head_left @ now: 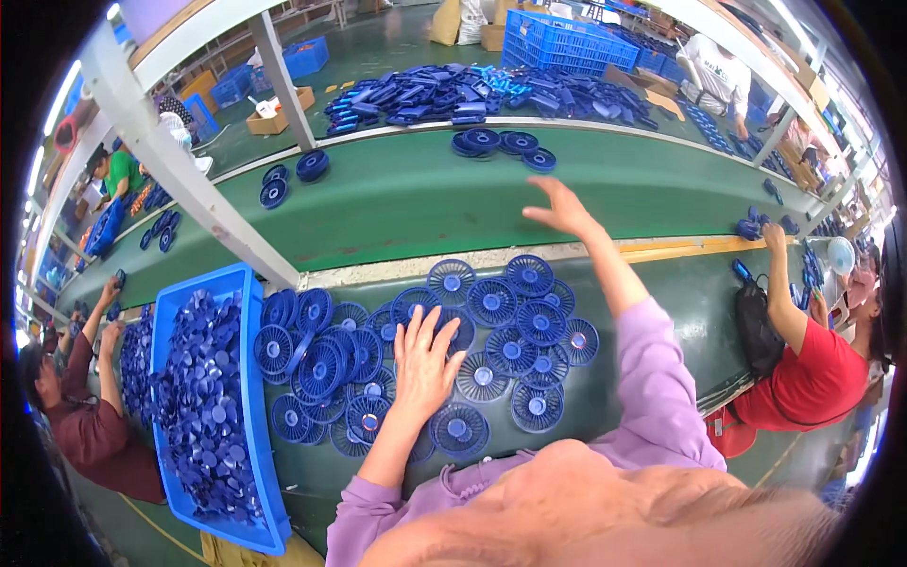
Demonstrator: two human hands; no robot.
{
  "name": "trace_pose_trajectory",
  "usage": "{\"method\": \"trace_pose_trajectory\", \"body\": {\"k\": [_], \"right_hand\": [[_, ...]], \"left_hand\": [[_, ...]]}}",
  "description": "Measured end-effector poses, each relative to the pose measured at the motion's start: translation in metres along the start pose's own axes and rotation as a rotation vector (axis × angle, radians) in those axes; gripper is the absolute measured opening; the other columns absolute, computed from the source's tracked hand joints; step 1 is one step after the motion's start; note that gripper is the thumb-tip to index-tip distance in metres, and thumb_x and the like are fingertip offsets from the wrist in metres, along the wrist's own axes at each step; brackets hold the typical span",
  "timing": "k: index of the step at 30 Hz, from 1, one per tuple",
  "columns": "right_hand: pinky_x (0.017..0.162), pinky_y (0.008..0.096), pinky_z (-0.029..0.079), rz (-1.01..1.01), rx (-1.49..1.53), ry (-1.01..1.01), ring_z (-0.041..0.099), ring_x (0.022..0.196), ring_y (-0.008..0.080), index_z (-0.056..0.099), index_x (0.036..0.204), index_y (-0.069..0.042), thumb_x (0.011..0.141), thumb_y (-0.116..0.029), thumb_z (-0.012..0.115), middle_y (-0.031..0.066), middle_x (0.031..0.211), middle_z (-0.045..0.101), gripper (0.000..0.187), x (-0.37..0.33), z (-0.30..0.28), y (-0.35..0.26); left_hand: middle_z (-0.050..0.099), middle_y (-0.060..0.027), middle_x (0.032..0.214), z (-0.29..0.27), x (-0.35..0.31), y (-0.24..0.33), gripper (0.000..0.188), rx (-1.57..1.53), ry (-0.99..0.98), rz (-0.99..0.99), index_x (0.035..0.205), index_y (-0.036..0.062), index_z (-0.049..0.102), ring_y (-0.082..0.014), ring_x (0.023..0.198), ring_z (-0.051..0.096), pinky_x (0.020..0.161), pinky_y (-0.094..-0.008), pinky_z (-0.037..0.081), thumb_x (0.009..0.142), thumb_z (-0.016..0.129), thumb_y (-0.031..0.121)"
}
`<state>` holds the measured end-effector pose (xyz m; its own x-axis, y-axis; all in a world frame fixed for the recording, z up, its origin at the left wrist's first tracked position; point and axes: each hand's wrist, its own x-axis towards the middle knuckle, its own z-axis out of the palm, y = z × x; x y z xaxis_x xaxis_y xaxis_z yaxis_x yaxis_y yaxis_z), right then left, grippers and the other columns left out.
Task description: The person assembles portable fan casings by taking fan grilles from the table, pressing front and back covers together by hand, and placing the assembled units onto the conveyor belt.
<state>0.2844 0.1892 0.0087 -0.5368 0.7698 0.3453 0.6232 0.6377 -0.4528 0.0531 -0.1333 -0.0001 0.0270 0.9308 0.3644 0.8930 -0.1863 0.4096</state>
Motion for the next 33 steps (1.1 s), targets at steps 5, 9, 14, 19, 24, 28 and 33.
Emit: {"method": "trace_pose_trajectory", "body": {"k": [5,9,14,19,24,28,33], "right_hand": [[0.101,0.0535,0.039,0.234,-0.378,0.015,0.038,0.128,0.0463,0.034,0.143,-0.025,0.063,-0.052,0.08,0.0236,0.142,0.038,0.096,0.109,0.014,0.111],[0.104,0.0636,0.028,0.41,-0.487,-0.109,0.025,0.139,0.0408,0.031,0.145,-0.032,0.063,-0.06,0.076,0.0154,0.151,0.027,0.097,0.167,0.035,0.103],[0.099,0.0599,0.036,0.466,-0.441,-0.154,0.039,0.13,0.0334,0.044,0.137,-0.033,0.071,-0.062,0.067,0.0044,0.143,0.043,0.076,0.173,0.053,0.123],[0.092,0.0513,0.046,0.306,-0.488,0.037,0.053,0.114,0.0342,0.056,0.125,-0.031,0.079,-0.048,0.065,0.0059,0.126,0.056,0.05,0.147,0.047,0.149],[0.085,0.0456,0.05,0.061,-0.452,0.119,0.06,0.095,0.0345,0.056,0.12,-0.027,0.078,-0.027,0.069,0.0068,0.116,0.06,0.044,0.076,0.032,0.144],[0.09,0.043,0.046,-0.047,-0.329,-0.01,0.058,0.103,0.0349,0.056,0.12,-0.019,0.078,-0.018,0.069,0.0103,0.118,0.06,0.043,0.014,-0.003,0.105],[0.087,0.0421,0.045,-0.147,-0.569,-0.031,0.058,0.097,0.0331,0.057,0.118,-0.015,0.075,-0.013,0.069,0.01,0.112,0.061,0.045,-0.041,-0.052,0.034]], "left_hand": [[0.05,-0.0119,0.133,0.022,0.013,-0.002,0.035,0.03,0.026,0.008,0.113,0.01,0.064,-0.032,0.128,0.041,0.107,-0.0498,0.027,0.081,0.067,0.025],[0.05,-0.0109,0.133,0.016,0.01,-0.007,0.036,0.051,-0.033,-0.054,0.114,0.0111,0.064,-0.0318,0.128,0.042,0.106,-0.0481,0.029,0.08,0.069,0.023],[0.048,-0.0088,0.136,0.012,0.014,-0.005,0.039,0.064,-0.11,-0.095,0.115,0.0135,0.063,-0.0301,0.129,0.04,0.106,-0.0467,0.027,0.079,0.07,0.023],[0.048,-0.0082,0.136,0.014,0.018,-0.004,0.04,0.038,-0.116,-0.104,0.116,0.0134,0.063,-0.0297,0.13,0.04,0.107,-0.0471,0.027,0.078,0.071,0.022],[0.05,-0.0094,0.134,0.016,0.017,-0.007,0.037,0.027,-0.066,-0.079,0.113,0.0109,0.064,-0.0306,0.128,0.041,0.106,-0.0477,0.028,0.079,0.07,0.022],[0.05,-0.0095,0.133,0.013,0.014,-0.007,0.036,0.017,-0.044,-0.061,0.113,0.0102,0.064,-0.0311,0.128,0.042,0.105,-0.0487,0.029,0.079,0.069,0.022],[0.051,-0.009,0.133,0.016,0.014,-0.006,0.035,0.016,-0.024,-0.044,0.112,0.0107,0.064,-0.031,0.127,0.043,0.105,-0.0488,0.029,0.079,0.069,0.022]]}}
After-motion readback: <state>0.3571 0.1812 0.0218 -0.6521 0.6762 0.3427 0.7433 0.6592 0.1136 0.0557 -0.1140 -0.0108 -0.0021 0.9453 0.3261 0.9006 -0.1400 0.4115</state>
